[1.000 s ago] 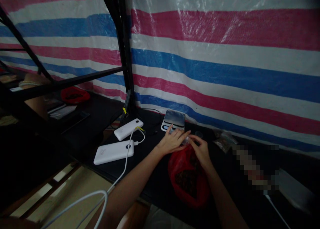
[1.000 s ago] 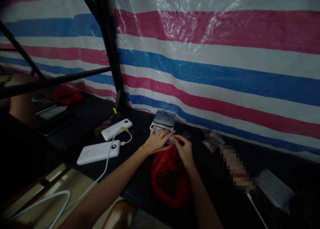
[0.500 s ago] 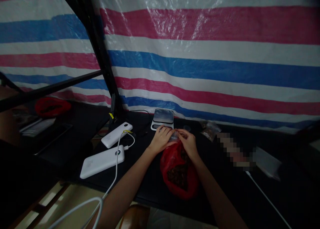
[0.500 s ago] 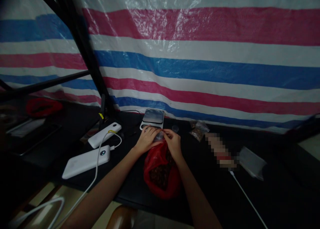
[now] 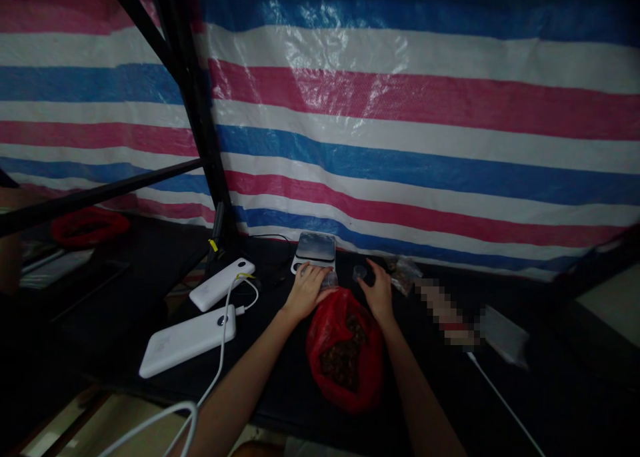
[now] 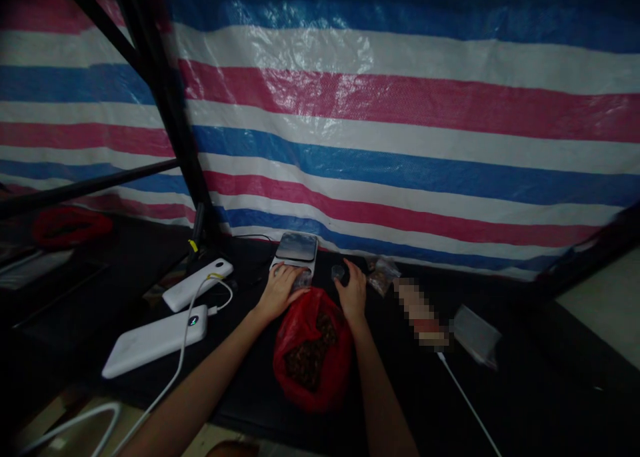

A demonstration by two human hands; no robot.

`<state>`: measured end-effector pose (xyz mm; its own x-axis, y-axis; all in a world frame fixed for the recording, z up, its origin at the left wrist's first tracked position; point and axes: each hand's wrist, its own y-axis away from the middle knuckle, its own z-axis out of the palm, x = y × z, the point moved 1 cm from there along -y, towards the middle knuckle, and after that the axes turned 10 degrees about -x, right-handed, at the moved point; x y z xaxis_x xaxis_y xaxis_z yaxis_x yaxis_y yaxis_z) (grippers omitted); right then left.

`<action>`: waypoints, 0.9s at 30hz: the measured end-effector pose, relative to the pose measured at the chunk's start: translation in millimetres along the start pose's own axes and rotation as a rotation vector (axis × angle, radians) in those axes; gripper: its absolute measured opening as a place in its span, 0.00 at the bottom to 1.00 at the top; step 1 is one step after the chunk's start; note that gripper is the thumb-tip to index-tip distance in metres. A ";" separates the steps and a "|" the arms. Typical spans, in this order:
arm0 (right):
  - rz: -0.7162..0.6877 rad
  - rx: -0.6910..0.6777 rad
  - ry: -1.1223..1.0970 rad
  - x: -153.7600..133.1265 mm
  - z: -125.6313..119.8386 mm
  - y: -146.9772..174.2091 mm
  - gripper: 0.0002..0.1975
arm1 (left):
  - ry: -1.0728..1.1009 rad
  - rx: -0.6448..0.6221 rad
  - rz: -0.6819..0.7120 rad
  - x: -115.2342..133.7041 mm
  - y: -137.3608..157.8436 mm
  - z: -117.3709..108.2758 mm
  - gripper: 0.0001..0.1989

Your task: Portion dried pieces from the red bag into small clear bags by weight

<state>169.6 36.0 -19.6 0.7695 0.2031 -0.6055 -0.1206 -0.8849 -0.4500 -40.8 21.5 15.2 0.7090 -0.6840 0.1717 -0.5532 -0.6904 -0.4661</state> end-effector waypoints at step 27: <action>0.072 0.118 -0.366 -2.3 -0.8 -8.3 0.26 | 0.299 -0.365 -0.032 19.8 -10.0 -37.5 0.29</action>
<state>169.4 42.5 -13.9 0.4843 0.2972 -0.8229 -0.2540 -0.8523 -0.4573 -37.7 5.9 55.8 0.6007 -0.6616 0.4488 -0.6886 -0.7134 -0.1301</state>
